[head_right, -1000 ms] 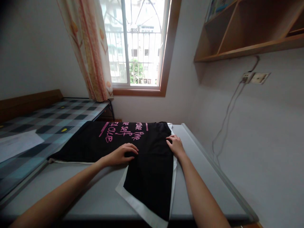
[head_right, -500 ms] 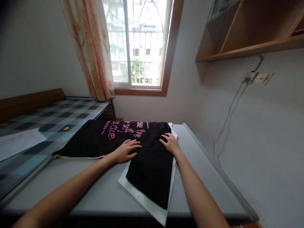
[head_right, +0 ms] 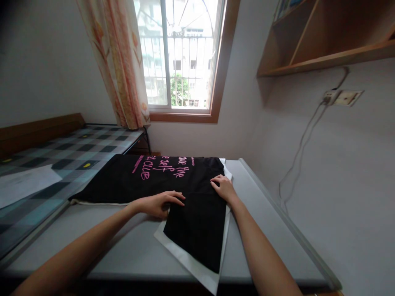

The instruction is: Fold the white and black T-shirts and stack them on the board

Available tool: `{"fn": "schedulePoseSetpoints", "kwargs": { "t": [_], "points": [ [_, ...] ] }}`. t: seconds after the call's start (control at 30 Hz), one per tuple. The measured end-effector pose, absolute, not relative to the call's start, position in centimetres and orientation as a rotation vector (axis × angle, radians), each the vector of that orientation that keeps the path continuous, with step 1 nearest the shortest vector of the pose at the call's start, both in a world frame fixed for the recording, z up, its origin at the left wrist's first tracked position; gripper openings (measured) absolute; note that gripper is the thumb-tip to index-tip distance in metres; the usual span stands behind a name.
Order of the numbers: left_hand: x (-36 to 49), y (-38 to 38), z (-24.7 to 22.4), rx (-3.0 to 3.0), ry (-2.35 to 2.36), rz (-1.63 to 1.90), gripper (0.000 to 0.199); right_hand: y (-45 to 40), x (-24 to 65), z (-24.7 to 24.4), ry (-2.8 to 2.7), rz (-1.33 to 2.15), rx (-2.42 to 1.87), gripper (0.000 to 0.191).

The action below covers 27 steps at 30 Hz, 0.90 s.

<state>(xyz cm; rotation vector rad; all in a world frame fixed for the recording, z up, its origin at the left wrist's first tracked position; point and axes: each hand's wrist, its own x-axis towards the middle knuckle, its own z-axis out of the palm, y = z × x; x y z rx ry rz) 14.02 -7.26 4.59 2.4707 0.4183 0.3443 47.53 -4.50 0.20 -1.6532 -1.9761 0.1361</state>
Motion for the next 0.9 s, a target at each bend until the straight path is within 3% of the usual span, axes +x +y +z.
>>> {"fn": "schedulePoseSetpoints", "kwargs": {
  "t": [0.13,0.3,0.47,0.57,0.67,0.77,0.9],
  "points": [
    [13.7,-6.8,4.7,2.386,0.384,0.314,0.064,-4.4,47.6,0.0,-1.979,0.142,-1.659,0.027],
    [14.1,-6.9,4.7,2.384,0.41,0.402,0.048,-4.3,47.7,-0.1,-1.994,0.126,-1.636,0.025],
    [14.7,-8.2,4.9,2.66,0.432,0.559,0.052,-4.5,47.5,0.0,-2.001,0.091,-1.637,0.025],
    [15.2,-8.9,4.8,2.701,0.323,0.528,0.03,-4.8,47.2,0.5,-2.003,0.059,-1.638,0.025],
    [15.8,-8.6,4.0,2.477,0.424,0.671,0.016,-5.0,46.9,1.1,-1.981,0.089,-1.56,0.025],
    [16.3,-6.9,2.9,2.044,0.79,0.927,0.027,-5.0,46.4,1.6,-1.928,0.297,-1.42,0.03],
    [15.6,-4.0,1.9,1.532,1.031,1.106,0.034,-4.8,46.1,2.0,-1.701,0.611,-1.322,0.054]
  ]
}}
